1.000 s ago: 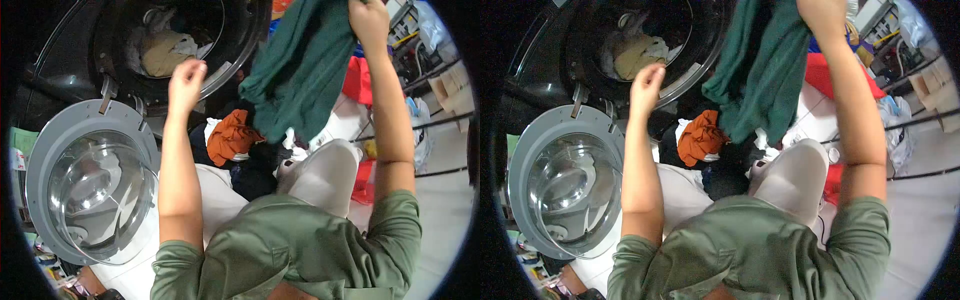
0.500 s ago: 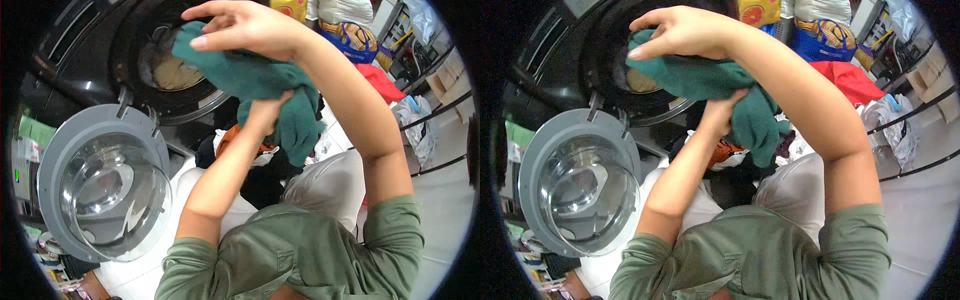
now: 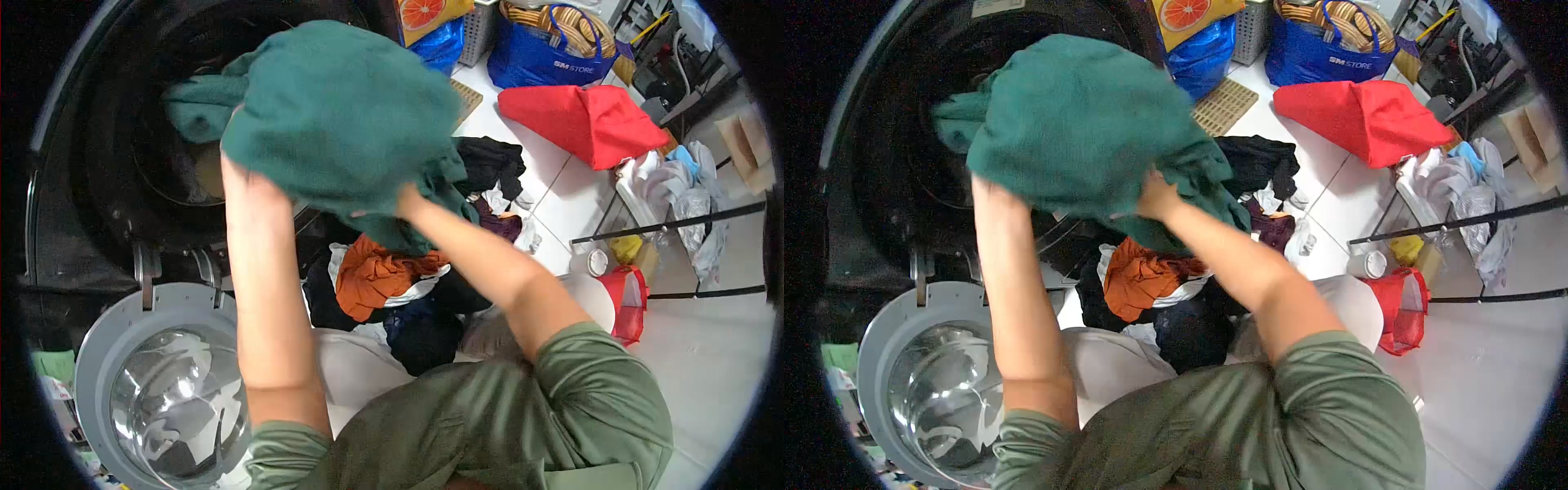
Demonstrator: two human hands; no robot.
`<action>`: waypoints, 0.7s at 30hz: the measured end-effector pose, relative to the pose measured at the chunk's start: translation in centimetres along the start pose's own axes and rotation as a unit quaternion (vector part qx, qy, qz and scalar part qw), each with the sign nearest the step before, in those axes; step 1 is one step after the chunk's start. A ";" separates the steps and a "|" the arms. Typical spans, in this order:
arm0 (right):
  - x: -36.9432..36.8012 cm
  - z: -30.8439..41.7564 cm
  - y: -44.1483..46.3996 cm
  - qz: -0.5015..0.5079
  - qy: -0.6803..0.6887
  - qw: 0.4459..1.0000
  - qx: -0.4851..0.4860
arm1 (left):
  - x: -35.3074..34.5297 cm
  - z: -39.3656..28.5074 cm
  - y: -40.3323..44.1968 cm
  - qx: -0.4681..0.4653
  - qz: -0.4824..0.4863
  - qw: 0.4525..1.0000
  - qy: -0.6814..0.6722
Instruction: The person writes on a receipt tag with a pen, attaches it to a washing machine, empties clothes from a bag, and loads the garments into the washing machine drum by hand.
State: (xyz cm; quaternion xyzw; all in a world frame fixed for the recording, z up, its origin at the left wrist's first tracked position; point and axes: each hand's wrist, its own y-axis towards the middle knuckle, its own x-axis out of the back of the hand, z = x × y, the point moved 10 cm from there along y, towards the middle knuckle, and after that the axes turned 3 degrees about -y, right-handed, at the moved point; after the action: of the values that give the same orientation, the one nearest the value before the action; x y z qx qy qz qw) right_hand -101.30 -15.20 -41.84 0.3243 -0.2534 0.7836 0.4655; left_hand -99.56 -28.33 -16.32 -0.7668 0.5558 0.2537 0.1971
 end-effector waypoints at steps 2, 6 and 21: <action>-3.0 2.2 1.7 -0.087 0.019 0.984 0.154 | 3.3 0.6 -0.9 0.023 -0.072 0.993 -0.086; -3.9 8.7 2.4 0.101 0.065 0.983 0.136 | 11.0 -0.8 4.7 -0.006 -0.125 0.986 -0.113; 7.1 14.7 19.8 -0.166 -0.338 0.897 0.232 | 12.3 -5.8 1.7 -0.053 -0.134 0.900 0.412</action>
State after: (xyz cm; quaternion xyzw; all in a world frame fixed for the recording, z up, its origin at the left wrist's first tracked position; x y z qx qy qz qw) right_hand -117.49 -30.18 -28.70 0.7053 -0.1494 0.5750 0.3867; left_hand -97.03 -41.48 -19.27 -0.8793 0.4650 -0.0844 -0.0584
